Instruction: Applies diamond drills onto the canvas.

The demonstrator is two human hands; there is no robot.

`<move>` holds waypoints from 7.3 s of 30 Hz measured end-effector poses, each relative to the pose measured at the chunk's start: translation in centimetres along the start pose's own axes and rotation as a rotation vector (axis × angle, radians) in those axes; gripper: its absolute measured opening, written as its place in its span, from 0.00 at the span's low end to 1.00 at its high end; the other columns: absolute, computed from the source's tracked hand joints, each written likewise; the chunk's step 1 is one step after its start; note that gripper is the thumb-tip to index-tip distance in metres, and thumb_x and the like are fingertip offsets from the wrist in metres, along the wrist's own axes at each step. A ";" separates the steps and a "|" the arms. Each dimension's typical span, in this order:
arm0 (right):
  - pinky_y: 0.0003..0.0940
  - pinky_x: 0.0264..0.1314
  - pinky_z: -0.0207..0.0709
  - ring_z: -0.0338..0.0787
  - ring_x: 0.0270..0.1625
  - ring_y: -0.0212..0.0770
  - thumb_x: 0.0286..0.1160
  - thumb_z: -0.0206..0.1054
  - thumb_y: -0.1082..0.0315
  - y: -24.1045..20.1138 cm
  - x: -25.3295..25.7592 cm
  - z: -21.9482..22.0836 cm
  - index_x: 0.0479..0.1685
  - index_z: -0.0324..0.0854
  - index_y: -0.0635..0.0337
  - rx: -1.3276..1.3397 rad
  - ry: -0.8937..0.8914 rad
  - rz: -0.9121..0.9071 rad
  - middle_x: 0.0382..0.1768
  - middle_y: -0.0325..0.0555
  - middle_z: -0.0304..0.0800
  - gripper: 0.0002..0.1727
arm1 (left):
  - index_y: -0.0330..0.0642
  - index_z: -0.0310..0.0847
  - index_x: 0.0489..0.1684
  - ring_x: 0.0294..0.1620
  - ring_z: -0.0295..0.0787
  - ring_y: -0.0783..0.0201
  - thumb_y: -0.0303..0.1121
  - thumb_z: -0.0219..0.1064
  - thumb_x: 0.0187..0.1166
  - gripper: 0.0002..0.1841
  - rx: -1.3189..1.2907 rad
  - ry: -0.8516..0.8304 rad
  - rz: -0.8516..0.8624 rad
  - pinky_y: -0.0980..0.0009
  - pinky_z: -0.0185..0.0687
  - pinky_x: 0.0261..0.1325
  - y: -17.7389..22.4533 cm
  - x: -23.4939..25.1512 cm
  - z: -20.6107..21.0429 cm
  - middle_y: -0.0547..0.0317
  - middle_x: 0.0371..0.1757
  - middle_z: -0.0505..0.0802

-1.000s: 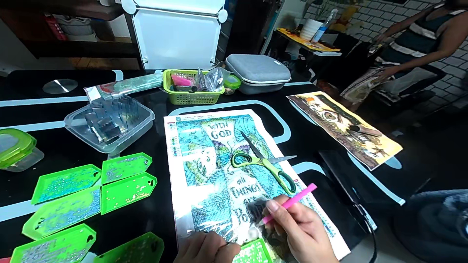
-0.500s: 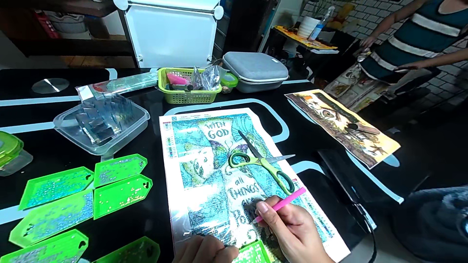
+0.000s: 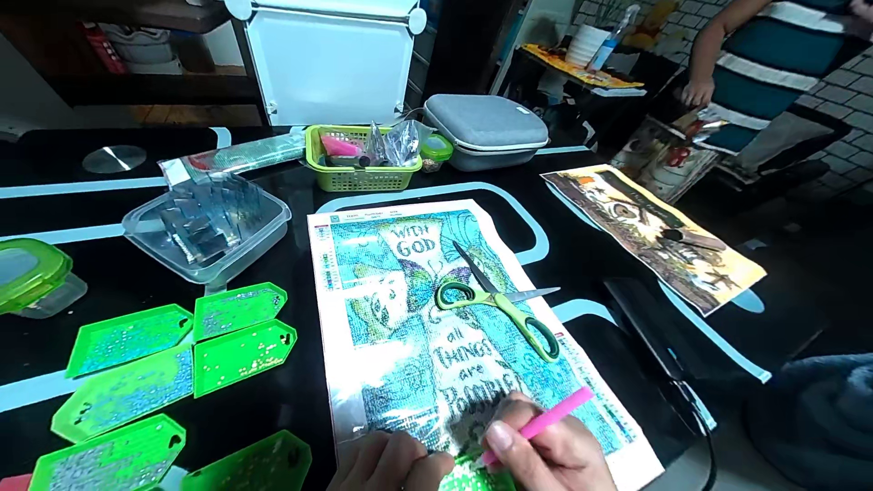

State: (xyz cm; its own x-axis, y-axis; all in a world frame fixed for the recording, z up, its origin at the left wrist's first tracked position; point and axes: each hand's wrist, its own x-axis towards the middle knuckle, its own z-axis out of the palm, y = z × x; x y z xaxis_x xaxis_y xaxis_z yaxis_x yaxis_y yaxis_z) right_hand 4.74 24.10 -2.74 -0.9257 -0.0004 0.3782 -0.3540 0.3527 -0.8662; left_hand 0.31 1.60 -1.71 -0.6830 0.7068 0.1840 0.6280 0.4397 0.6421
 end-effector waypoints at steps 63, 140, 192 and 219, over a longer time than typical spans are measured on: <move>0.15 0.36 0.82 0.87 0.32 0.18 0.92 0.59 0.62 1.4 1.0 -1.6 0.37 0.84 0.56 -0.032 0.097 0.028 0.29 0.31 0.90 0.14 | 0.44 0.92 0.58 0.51 0.89 0.45 0.50 0.80 0.67 0.25 -0.006 -0.033 -0.013 0.52 0.82 0.56 0.1 0.1 -0.2 0.46 0.48 0.94; 0.25 0.50 0.74 0.85 0.34 0.30 0.90 0.61 0.63 0.4 0.0 0.8 0.35 0.83 0.62 -0.146 -0.065 -0.099 0.26 0.44 0.87 0.15 | 0.45 0.93 0.55 0.50 0.89 0.48 0.51 0.80 0.66 0.24 0.009 0.000 -0.002 0.56 0.82 0.56 -0.1 0.0 0.1 0.49 0.47 0.93; 0.22 0.46 0.79 0.87 0.36 0.25 0.91 0.60 0.60 -0.2 0.0 -0.1 0.37 0.84 0.58 -0.145 0.059 -0.036 0.30 0.39 0.88 0.15 | 0.44 0.93 0.56 0.51 0.89 0.47 0.50 0.81 0.66 0.24 -0.002 -0.010 0.001 0.54 0.83 0.57 -0.1 0.0 -0.1 0.48 0.47 0.93; 0.13 0.32 0.79 0.85 0.29 0.18 0.92 0.58 0.62 2.0 1.1 -1.1 0.36 0.83 0.56 -0.014 0.159 0.037 0.27 0.30 0.87 0.14 | 0.45 0.92 0.57 0.51 0.89 0.47 0.52 0.80 0.66 0.26 0.020 -0.025 0.000 0.54 0.82 0.56 -0.1 0.1 0.0 0.48 0.47 0.93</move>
State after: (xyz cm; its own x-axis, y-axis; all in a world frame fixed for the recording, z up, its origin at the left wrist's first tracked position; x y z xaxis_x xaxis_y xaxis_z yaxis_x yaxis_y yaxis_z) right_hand 3.17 25.84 -3.69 -0.9050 0.1607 0.3938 -0.3170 0.3627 -0.8763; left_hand 0.20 1.66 -1.75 -0.6733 0.7207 0.1651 0.6356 0.4501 0.6273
